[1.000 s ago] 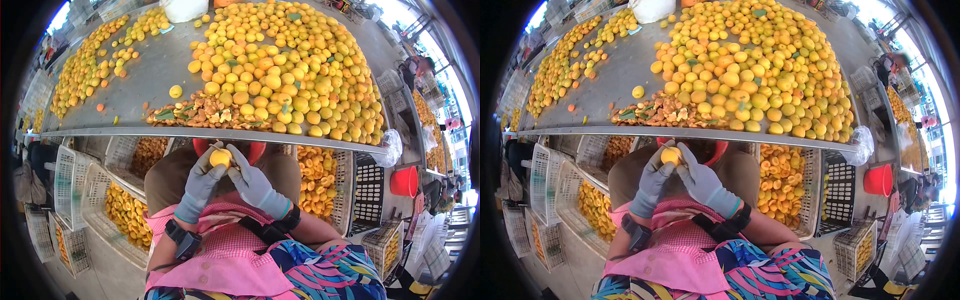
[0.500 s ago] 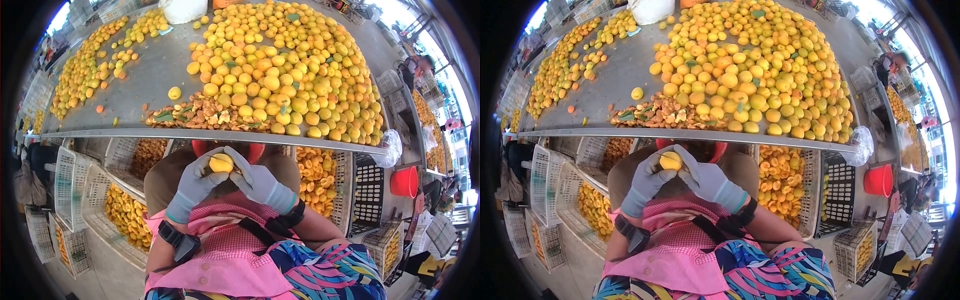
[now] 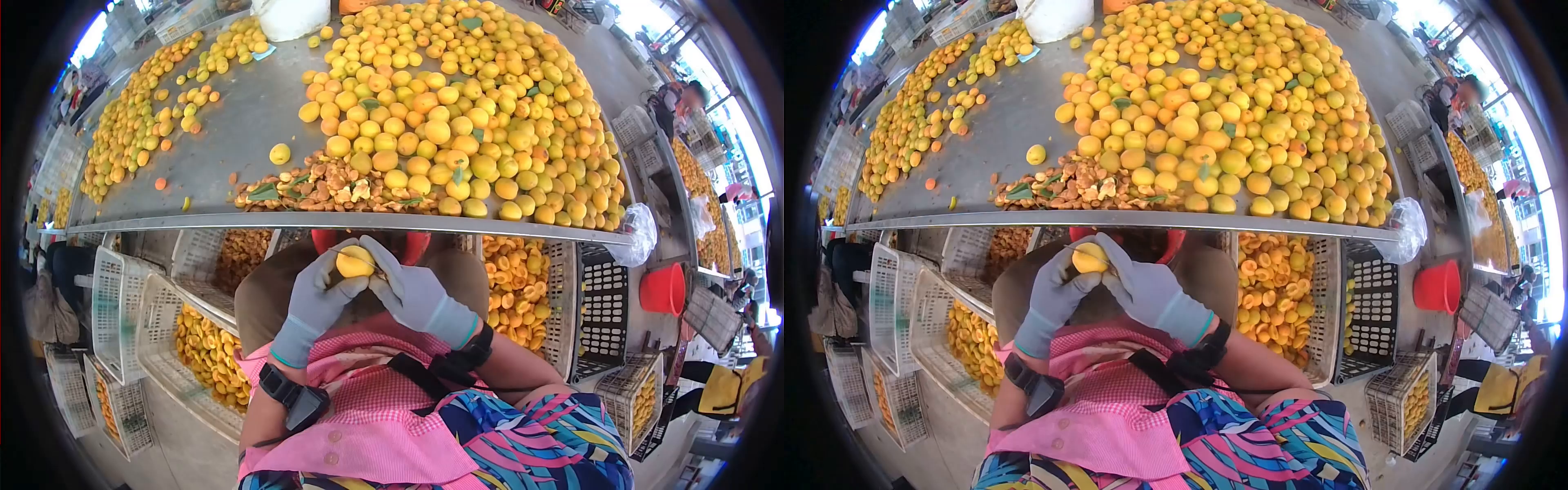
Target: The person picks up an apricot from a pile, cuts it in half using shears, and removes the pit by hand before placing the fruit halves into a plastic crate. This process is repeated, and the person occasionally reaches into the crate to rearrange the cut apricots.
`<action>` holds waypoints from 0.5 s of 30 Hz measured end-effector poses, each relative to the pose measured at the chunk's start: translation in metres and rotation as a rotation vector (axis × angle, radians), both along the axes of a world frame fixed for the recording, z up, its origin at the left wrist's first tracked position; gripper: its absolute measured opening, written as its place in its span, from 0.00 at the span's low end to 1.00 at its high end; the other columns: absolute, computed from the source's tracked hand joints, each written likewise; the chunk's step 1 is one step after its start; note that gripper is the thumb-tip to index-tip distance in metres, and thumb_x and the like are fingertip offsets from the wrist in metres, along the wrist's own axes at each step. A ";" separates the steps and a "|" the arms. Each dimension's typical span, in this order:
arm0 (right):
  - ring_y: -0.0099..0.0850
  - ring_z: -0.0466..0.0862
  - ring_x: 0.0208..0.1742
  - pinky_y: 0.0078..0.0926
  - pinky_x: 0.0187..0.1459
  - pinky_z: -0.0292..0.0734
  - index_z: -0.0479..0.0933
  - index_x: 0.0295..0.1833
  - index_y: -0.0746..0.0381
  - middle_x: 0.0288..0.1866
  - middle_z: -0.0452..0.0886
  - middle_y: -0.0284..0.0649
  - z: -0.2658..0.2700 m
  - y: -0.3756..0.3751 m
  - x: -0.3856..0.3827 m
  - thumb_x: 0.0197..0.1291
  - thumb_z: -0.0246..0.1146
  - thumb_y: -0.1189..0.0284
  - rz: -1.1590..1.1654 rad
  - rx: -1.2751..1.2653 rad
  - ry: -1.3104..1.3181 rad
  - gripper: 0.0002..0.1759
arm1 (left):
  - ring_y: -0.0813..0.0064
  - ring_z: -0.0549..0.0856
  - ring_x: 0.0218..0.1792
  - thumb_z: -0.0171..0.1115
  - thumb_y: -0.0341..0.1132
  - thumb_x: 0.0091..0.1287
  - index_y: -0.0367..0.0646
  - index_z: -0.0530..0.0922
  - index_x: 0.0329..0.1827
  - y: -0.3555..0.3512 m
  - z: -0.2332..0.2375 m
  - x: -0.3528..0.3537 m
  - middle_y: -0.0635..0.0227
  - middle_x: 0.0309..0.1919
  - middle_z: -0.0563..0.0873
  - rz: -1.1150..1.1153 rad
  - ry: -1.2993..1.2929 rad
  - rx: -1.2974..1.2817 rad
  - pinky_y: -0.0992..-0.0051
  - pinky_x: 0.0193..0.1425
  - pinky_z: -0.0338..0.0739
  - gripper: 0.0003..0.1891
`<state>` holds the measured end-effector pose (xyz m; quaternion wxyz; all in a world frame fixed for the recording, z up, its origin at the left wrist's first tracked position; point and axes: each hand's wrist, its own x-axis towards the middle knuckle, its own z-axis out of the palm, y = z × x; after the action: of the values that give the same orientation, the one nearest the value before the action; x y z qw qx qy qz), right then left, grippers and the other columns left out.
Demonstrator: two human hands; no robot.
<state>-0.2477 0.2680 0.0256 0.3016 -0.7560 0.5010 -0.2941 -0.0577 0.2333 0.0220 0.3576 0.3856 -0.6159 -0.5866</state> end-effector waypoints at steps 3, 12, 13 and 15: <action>0.47 0.82 0.31 0.39 0.33 0.76 0.47 0.76 0.59 0.32 0.81 0.50 -0.020 -0.004 0.011 0.64 0.56 0.68 -0.060 -0.101 -0.152 0.39 | 0.79 0.80 0.52 0.67 0.38 0.64 0.37 0.71 0.64 -0.001 -0.007 0.000 0.67 0.52 0.82 0.062 0.051 0.050 0.77 0.58 0.73 0.27; 0.46 0.82 0.29 0.40 0.31 0.76 0.47 0.76 0.59 0.32 0.81 0.50 -0.018 0.000 0.015 0.64 0.56 0.66 -0.119 -0.084 -0.030 0.39 | 0.79 0.79 0.51 0.65 0.33 0.65 0.34 0.68 0.66 -0.001 -0.010 -0.008 0.67 0.52 0.81 0.103 0.336 0.203 0.78 0.57 0.75 0.27; 0.46 0.82 0.29 0.40 0.31 0.76 0.47 0.76 0.59 0.32 0.81 0.50 -0.016 0.001 0.015 0.64 0.56 0.66 -0.124 -0.081 -0.029 0.39 | 0.79 0.79 0.51 0.65 0.33 0.65 0.34 0.68 0.66 -0.001 -0.007 -0.009 0.67 0.52 0.81 0.098 0.336 0.208 0.78 0.57 0.75 0.27; 0.45 0.82 0.27 0.40 0.29 0.75 0.48 0.76 0.59 0.31 0.81 0.49 -0.012 -0.001 0.015 0.64 0.55 0.64 -0.124 -0.073 0.028 0.38 | 0.80 0.79 0.50 0.65 0.33 0.65 0.34 0.68 0.66 -0.002 -0.004 -0.012 0.68 0.51 0.81 0.150 0.165 0.022 0.77 0.57 0.75 0.27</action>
<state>-0.2330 0.2671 0.0132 0.2481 -0.7379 0.5401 -0.3198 -0.0692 0.2311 0.0176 0.4455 0.3849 -0.5474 -0.5947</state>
